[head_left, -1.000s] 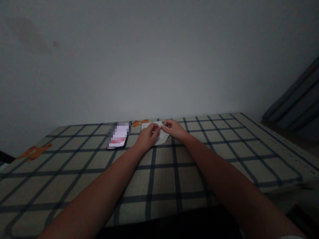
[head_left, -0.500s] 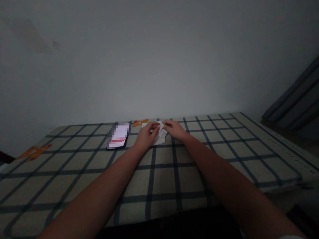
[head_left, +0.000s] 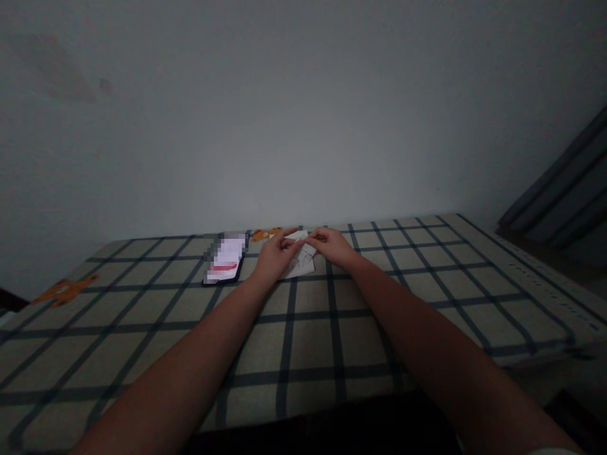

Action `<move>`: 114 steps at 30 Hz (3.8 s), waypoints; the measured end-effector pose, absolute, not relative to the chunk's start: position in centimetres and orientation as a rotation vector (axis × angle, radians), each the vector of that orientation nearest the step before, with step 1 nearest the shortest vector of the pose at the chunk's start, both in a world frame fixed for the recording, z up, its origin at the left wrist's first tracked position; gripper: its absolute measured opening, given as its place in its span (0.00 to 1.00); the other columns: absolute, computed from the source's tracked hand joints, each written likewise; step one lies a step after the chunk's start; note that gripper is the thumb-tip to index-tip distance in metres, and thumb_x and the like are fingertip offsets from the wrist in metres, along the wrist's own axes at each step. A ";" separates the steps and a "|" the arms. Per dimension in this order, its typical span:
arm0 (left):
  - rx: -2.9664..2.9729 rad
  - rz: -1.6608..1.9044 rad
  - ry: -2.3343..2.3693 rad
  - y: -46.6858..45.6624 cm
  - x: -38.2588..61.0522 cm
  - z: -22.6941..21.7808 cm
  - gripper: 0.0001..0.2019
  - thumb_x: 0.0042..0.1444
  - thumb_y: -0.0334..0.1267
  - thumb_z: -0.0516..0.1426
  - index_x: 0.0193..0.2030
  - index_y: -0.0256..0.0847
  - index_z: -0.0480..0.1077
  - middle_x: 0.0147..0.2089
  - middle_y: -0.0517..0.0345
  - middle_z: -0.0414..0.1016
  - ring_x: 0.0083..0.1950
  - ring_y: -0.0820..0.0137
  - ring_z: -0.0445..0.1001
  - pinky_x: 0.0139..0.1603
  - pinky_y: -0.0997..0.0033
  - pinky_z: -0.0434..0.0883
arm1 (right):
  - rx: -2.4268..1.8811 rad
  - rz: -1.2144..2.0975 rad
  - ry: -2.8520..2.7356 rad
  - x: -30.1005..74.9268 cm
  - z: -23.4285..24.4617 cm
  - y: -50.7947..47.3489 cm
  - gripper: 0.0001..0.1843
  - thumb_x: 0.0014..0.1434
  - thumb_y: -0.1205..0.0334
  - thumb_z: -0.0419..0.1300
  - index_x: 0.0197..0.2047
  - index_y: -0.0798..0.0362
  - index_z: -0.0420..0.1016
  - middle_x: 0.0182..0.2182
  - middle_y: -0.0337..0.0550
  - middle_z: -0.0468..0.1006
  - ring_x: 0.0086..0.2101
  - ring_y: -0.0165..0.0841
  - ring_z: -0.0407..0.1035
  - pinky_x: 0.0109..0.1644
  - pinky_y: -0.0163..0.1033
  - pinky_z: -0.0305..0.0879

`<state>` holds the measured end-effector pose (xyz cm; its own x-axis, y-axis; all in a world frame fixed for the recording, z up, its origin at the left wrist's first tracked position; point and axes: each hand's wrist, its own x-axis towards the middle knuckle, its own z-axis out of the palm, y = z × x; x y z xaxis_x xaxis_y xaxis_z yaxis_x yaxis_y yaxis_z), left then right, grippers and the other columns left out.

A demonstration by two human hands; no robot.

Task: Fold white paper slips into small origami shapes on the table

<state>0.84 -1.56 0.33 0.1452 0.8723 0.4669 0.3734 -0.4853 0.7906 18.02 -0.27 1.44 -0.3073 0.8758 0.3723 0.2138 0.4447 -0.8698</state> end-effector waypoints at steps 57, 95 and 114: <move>1.450 1.193 0.941 -0.2 0.6 -0.3 0.17 0.49 0.43 0.58 0.43 0.35 0.72 0.32 0.53 0.75 0.27 0.73 0.72 0.30 0.72 0.71 | -0.811 1.275 -1.543 19.0 0.5 1.1 0.10 0.50 0.60 0.59 0.35 0.56 0.70 0.31 0.42 0.74 0.28 0.27 0.69 0.31 0.33 0.67; 1.121 1.057 0.833 -0.6 0.7 0.3 0.25 0.53 0.56 0.49 0.35 0.31 0.70 0.30 0.45 0.75 0.24 0.69 0.73 0.25 0.70 0.70 | -0.749 0.810 -1.820 18.7 1.7 0.0 0.10 0.50 0.57 0.60 0.36 0.50 0.76 0.43 0.43 0.69 0.45 0.30 0.64 0.49 0.38 0.60; 1.024 1.176 0.763 -0.5 0.4 0.3 0.09 0.46 0.29 0.57 0.37 0.34 0.69 0.35 0.52 0.74 0.33 0.71 0.73 0.34 0.71 0.73 | -0.756 0.908 -2.003 18.7 1.0 0.1 0.19 0.49 0.58 0.61 0.46 0.49 0.73 0.44 0.45 0.73 0.44 0.33 0.67 0.51 0.42 0.60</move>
<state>0.35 -0.48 0.26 0.2406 0.9701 0.0321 -0.3669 0.0603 0.9283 18.69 0.09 1.03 -0.5072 0.7562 0.4135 0.1875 0.5651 -0.8034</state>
